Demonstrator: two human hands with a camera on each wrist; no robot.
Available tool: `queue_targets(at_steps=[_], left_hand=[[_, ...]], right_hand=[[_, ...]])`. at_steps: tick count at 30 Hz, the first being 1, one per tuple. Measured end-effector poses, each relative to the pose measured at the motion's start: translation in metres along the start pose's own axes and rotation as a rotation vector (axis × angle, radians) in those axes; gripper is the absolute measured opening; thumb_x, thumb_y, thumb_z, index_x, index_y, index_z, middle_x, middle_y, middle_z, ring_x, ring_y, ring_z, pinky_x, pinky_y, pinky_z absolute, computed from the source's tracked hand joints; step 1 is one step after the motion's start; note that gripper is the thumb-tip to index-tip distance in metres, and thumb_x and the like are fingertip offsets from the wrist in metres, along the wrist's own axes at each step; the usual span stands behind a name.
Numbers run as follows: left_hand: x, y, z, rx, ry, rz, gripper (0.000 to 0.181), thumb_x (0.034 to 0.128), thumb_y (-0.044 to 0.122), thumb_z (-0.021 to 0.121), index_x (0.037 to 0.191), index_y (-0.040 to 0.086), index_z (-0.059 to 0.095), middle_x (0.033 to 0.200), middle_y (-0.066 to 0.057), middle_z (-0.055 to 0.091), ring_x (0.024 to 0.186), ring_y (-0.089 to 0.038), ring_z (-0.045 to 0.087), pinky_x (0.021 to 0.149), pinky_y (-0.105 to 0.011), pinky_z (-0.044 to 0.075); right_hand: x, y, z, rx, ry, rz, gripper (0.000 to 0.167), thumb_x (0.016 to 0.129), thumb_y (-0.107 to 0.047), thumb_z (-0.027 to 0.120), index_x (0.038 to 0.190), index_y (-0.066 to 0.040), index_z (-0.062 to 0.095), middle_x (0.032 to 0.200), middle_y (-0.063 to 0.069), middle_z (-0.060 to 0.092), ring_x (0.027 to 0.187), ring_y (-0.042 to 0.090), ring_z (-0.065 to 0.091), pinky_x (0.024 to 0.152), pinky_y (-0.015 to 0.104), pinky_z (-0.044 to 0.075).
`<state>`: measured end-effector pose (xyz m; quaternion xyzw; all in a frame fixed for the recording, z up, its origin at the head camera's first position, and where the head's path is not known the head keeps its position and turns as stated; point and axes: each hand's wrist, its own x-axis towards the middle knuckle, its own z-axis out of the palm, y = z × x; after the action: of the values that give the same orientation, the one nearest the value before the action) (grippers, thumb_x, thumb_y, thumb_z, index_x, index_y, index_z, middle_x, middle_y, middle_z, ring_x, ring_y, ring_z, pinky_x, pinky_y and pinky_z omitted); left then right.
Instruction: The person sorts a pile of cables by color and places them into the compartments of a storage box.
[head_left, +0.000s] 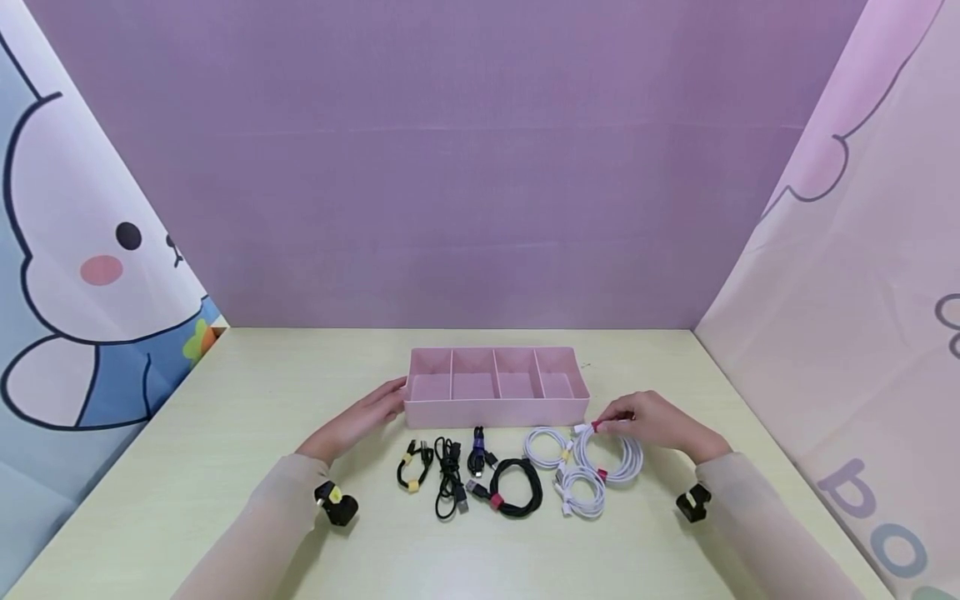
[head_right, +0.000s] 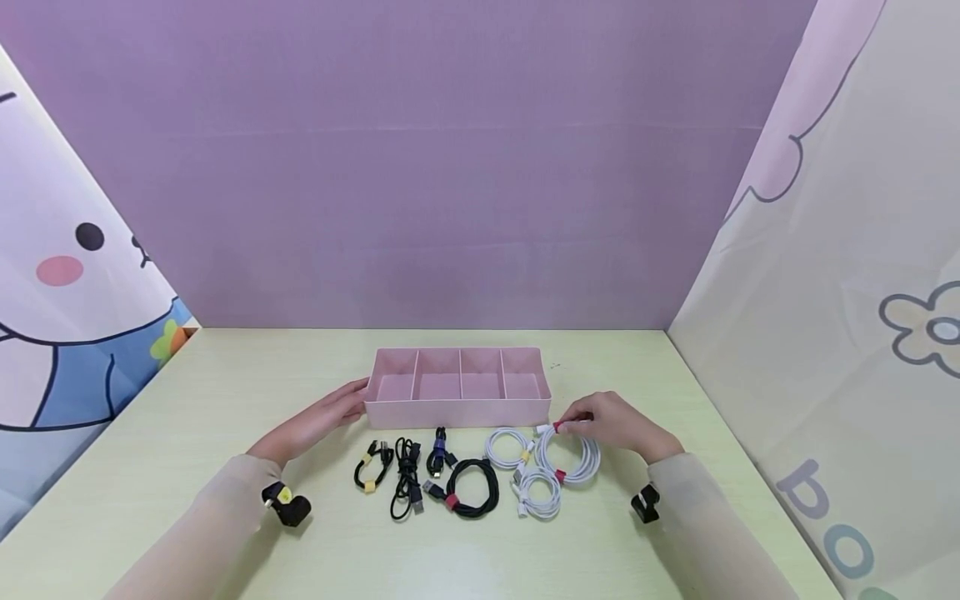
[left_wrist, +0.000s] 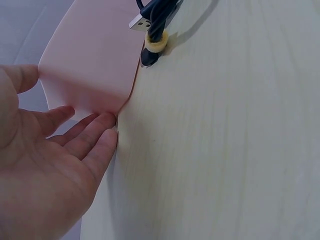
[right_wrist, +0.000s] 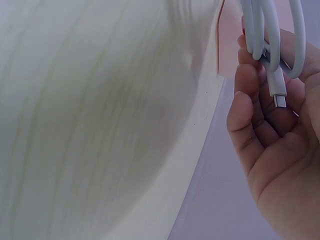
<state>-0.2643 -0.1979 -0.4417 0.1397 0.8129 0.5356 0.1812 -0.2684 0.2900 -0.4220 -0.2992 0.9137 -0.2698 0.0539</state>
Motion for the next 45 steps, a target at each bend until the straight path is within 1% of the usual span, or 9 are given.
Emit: queue_targets(at_steps=[6, 12, 17, 23, 29, 36, 40, 45], left_hand=[[0.001, -0.001, 0.0, -0.006, -0.002, 0.002, 0.076, 0.1035, 0.059, 0.037, 0.162, 0.015, 0.016, 0.16, -0.017, 0.03, 0.145, -0.038, 0.031, 0.12, -0.059, 0.016], [0.003, -0.001, 0.0, -0.01, -0.01, 0.004, 0.075, 0.1045, 0.058, 0.036, 0.162, 0.013, 0.016, 0.161, -0.015, 0.03, 0.146, -0.035, 0.029, 0.121, -0.054, 0.018], [0.004, -0.001, 0.0, -0.008, -0.008, -0.017, 0.076, 0.1035, 0.06, 0.037, 0.162, 0.016, 0.016, 0.161, -0.011, 0.03, 0.146, -0.032, 0.03, 0.121, -0.052, 0.018], [0.005, -0.003, 0.0, -0.021, -0.014, 0.005, 0.075, 0.1042, 0.059, 0.037, 0.162, 0.015, 0.016, 0.162, -0.011, 0.028, 0.147, -0.031, 0.028, 0.121, -0.05, 0.019], [0.005, -0.004, 0.0, -0.047, -0.013, 0.018, 0.073, 0.1053, 0.056, 0.036, 0.161, 0.013, 0.018, 0.161, -0.011, 0.029, 0.147, -0.03, 0.028, 0.121, -0.043, 0.023], [0.007, -0.006, 0.001, -0.054, -0.005, 0.016, 0.074, 0.1049, 0.057, 0.038, 0.161, 0.012, 0.018, 0.161, -0.011, 0.029, 0.147, -0.03, 0.028, 0.121, -0.044, 0.022], [0.007, -0.006, 0.002, -0.059, -0.004, 0.018, 0.073, 0.1061, 0.054, 0.037, 0.161, 0.01, 0.018, 0.161, -0.012, 0.029, 0.147, -0.03, 0.028, 0.121, -0.043, 0.022], [0.008, -0.007, 0.001, -0.06, -0.01, 0.02, 0.069, 0.1078, 0.05, 0.036, 0.161, 0.01, 0.018, 0.162, -0.012, 0.028, 0.147, -0.03, 0.028, 0.121, -0.043, 0.023]], right_hand=[[-0.002, 0.001, -0.003, 0.031, 0.004, 0.017, 0.01, 0.095, -0.024, 0.073, 0.099, -0.017, 0.078, 0.093, -0.005, 0.073, 0.078, 0.007, 0.058, 0.068, 0.023, 0.05], [-0.003, 0.002, -0.007, 0.048, 0.021, 0.021, 0.01, 0.096, -0.023, 0.071, 0.101, -0.017, 0.077, 0.094, -0.008, 0.071, 0.077, 0.009, 0.057, 0.067, 0.023, 0.049], [-0.004, 0.001, -0.008, 0.055, 0.02, 0.02, 0.009, 0.097, -0.022, 0.07, 0.101, -0.017, 0.077, 0.094, -0.007, 0.071, 0.075, 0.009, 0.055, 0.065, 0.022, 0.048], [-0.005, -0.003, -0.01, 0.071, 0.025, 0.032, 0.009, 0.097, -0.024, 0.07, 0.101, -0.019, 0.076, 0.094, 0.001, 0.073, 0.074, 0.009, 0.055, 0.064, 0.023, 0.048], [-0.005, -0.004, -0.013, 0.069, 0.025, 0.046, 0.011, 0.096, -0.027, 0.07, 0.102, -0.019, 0.076, 0.093, 0.002, 0.073, 0.074, 0.01, 0.055, 0.064, 0.024, 0.049], [-0.004, -0.005, -0.015, 0.063, 0.038, 0.044, 0.01, 0.096, -0.027, 0.07, 0.102, -0.021, 0.075, 0.092, 0.002, 0.072, 0.073, 0.01, 0.054, 0.063, 0.023, 0.048], [-0.004, -0.008, -0.016, 0.073, 0.049, 0.043, 0.012, 0.097, -0.028, 0.07, 0.103, -0.019, 0.075, 0.091, 0.004, 0.071, 0.072, 0.011, 0.054, 0.061, 0.023, 0.048], [-0.002, -0.01, -0.018, 0.08, 0.063, 0.046, 0.011, 0.097, -0.029, 0.07, 0.103, -0.02, 0.075, 0.088, 0.005, 0.07, 0.071, 0.011, 0.053, 0.061, 0.023, 0.047]])
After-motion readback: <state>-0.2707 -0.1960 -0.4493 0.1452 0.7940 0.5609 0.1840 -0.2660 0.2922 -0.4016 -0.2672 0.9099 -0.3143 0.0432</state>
